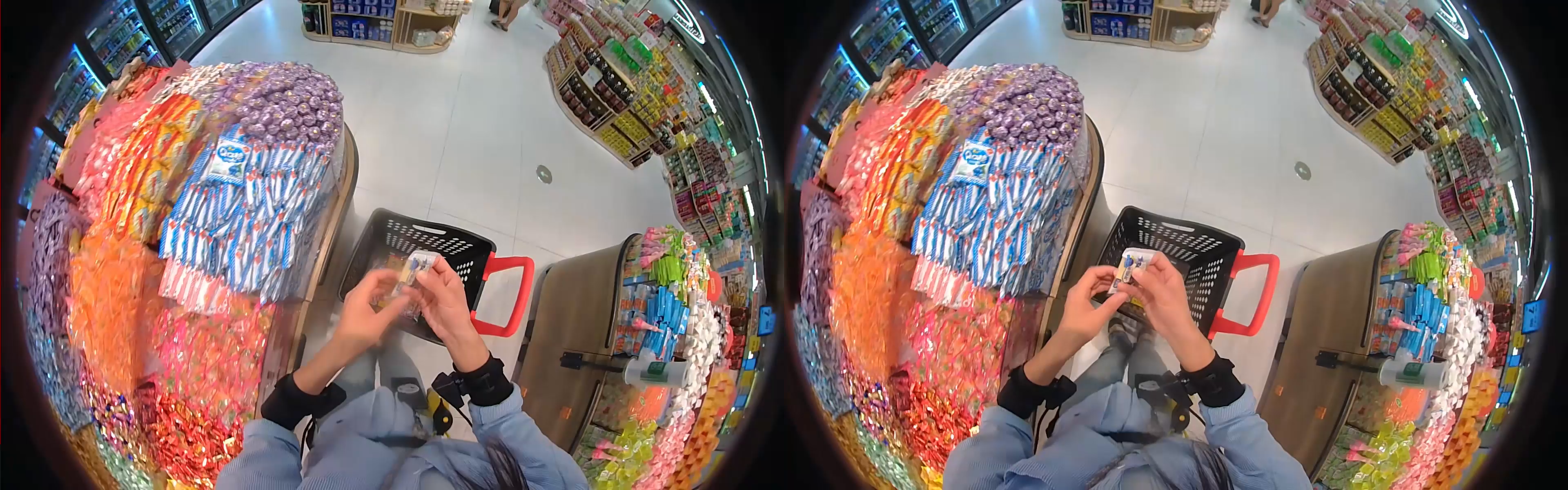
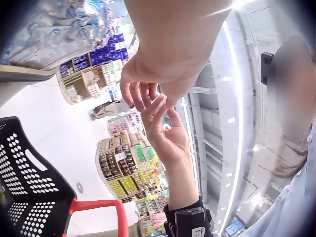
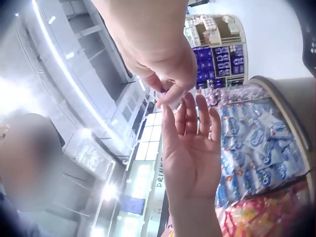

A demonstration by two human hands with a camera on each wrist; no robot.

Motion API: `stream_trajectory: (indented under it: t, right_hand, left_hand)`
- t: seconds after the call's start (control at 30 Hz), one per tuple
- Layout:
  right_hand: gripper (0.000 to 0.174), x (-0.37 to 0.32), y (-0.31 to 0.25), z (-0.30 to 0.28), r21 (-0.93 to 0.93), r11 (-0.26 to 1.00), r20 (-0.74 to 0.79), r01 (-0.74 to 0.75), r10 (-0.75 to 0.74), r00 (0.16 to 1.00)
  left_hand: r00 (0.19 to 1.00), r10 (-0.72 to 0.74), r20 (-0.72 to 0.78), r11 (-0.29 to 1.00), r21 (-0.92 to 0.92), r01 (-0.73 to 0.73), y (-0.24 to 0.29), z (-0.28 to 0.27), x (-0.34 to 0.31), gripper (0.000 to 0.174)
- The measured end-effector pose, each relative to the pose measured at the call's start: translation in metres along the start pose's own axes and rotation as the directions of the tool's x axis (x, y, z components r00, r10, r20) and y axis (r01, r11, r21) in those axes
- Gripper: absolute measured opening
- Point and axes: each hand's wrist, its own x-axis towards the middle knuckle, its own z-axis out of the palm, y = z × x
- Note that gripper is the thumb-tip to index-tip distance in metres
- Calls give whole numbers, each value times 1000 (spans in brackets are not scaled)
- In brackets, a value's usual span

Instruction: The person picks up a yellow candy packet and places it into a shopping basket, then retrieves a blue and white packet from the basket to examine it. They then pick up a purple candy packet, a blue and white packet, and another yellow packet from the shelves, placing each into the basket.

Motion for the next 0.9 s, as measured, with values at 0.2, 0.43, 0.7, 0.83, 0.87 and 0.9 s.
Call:
stream_trajectory:
  t: [0.2, 0.43, 0.7, 0.83, 0.87, 0.9]
  right_hand:
    - [14, -56, -23, 33, -58, 998, 115, 39, -32, 993]
    - [12, -121, -37, 25, -199, 979, 162, 45, -13, 987]
    - [17, -177, -43, 25, -385, 911, 205, 147, -70, 976]
    - [13, -191, -30, 18, -390, 910, 255, 140, -40, 966]
    - [13, -193, -27, 17, -382, 914, 271, 136, -30, 962]
    - [12, -195, -25, 17, -379, 918, 268, 118, -13, 963]
  left_hand:
    - [995, 36, -91, 978, -204, -54, 50, 0, -48, 22]
    - [987, 45, -157, 963, -257, -85, 82, 14, -95, 13]
    - [996, -6, -86, 929, -369, -26, 83, 39, -144, 15]
    - [994, -30, -105, 918, -396, -14, 77, 40, -169, 16]
    - [993, -33, -115, 922, -386, -14, 76, 39, -175, 16]
    - [991, -35, -126, 926, -376, -15, 74, 38, -179, 15]
